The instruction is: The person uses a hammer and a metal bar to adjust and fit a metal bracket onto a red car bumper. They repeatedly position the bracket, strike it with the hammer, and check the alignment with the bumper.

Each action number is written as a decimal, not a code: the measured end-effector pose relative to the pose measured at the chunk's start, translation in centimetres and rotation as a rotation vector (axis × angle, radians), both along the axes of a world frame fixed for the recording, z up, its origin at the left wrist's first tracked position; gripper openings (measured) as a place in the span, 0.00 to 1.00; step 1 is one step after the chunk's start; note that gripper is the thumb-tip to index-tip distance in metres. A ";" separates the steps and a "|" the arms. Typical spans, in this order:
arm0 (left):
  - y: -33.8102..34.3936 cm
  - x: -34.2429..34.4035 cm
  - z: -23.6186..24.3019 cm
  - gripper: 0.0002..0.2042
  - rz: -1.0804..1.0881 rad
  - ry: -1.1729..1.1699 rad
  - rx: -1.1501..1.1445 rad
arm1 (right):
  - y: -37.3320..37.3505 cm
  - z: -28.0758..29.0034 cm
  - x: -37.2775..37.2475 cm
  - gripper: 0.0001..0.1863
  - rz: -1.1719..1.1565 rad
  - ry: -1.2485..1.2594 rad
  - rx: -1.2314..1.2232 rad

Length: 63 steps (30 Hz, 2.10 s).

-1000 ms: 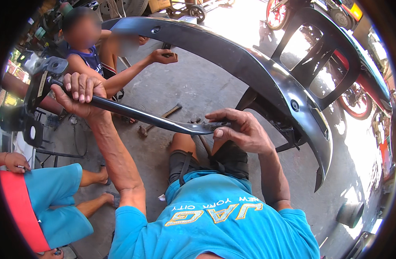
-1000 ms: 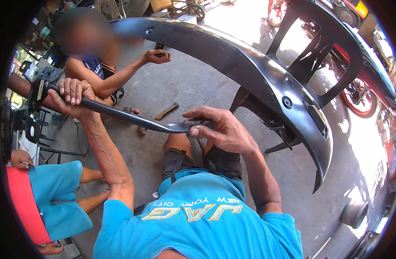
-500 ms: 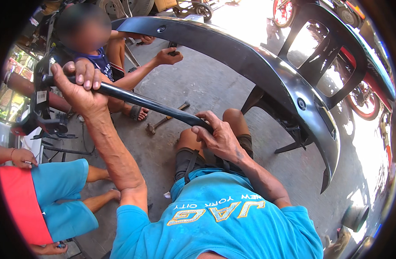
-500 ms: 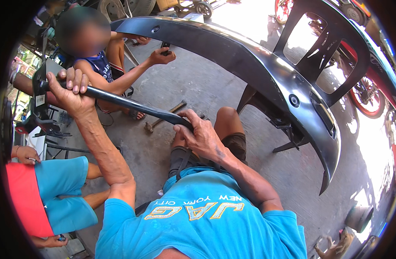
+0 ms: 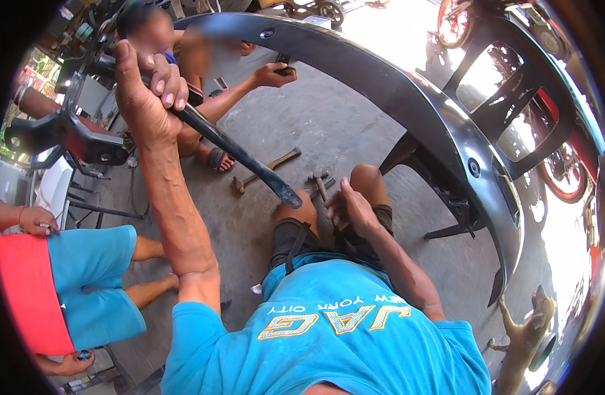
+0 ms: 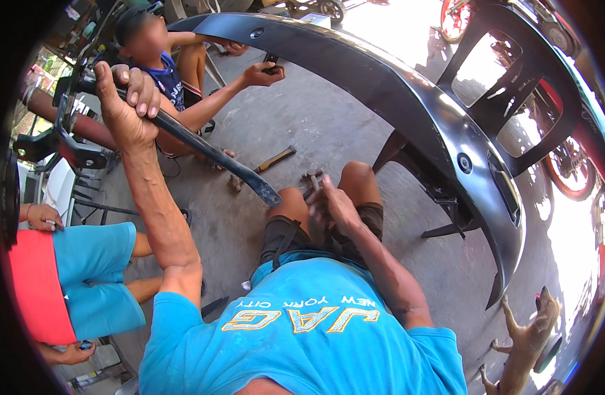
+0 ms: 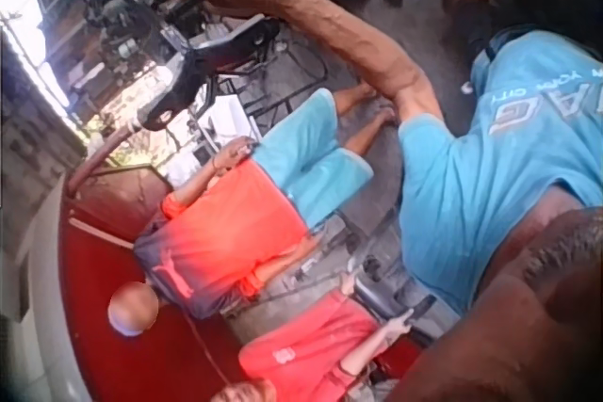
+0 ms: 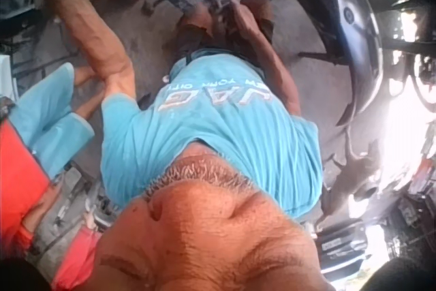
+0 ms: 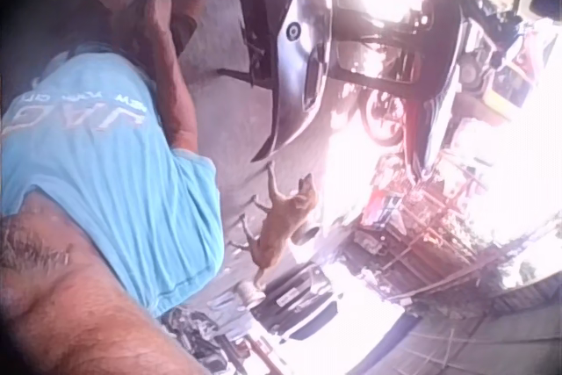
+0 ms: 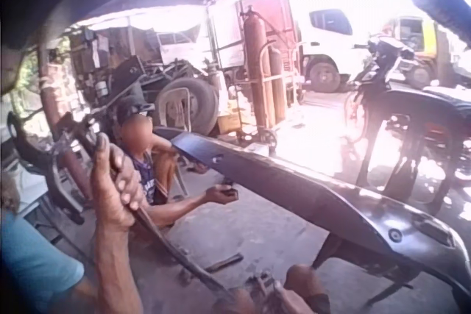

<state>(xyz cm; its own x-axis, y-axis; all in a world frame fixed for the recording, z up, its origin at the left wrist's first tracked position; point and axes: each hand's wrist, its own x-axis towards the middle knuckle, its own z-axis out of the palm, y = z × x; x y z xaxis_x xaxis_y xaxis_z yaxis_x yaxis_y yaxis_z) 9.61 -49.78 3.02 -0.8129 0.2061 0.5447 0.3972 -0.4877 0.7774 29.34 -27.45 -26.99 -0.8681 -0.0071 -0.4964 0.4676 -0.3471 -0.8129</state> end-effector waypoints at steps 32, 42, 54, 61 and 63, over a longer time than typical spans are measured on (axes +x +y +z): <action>10.5 3.2 -8.2 0.06 -0.062 1.559 -1.339 | 4.7 11.3 3.1 0.47 -0.248 0.689 -0.251; 9.5 -0.7 -9.7 0.06 -0.008 1.738 -1.368 | 1.8 7.6 2.5 0.65 -0.226 0.525 -0.058; 8.7 -3.5 -10.3 0.06 -0.030 1.723 -1.389 | 3.8 3.2 7.0 0.51 -0.184 0.334 0.193; 8.1 -4.8 -11.8 0.07 -0.031 1.775 -1.377 | 4.1 2.6 8.0 0.49 -0.154 0.269 0.238; 8.2 -5.0 -11.9 0.07 -0.032 1.786 -1.365 | 4.6 0.8 7.7 0.49 -0.225 0.312 0.358</action>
<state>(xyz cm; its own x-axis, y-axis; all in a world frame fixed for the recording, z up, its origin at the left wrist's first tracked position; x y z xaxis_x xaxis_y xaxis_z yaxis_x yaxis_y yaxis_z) 4.57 -41.57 -8.88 0.2074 0.9770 0.0494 0.8586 -0.1576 -0.4879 37.05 -22.87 -26.23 -0.9355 0.3195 -0.1506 0.1298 -0.0857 -0.9878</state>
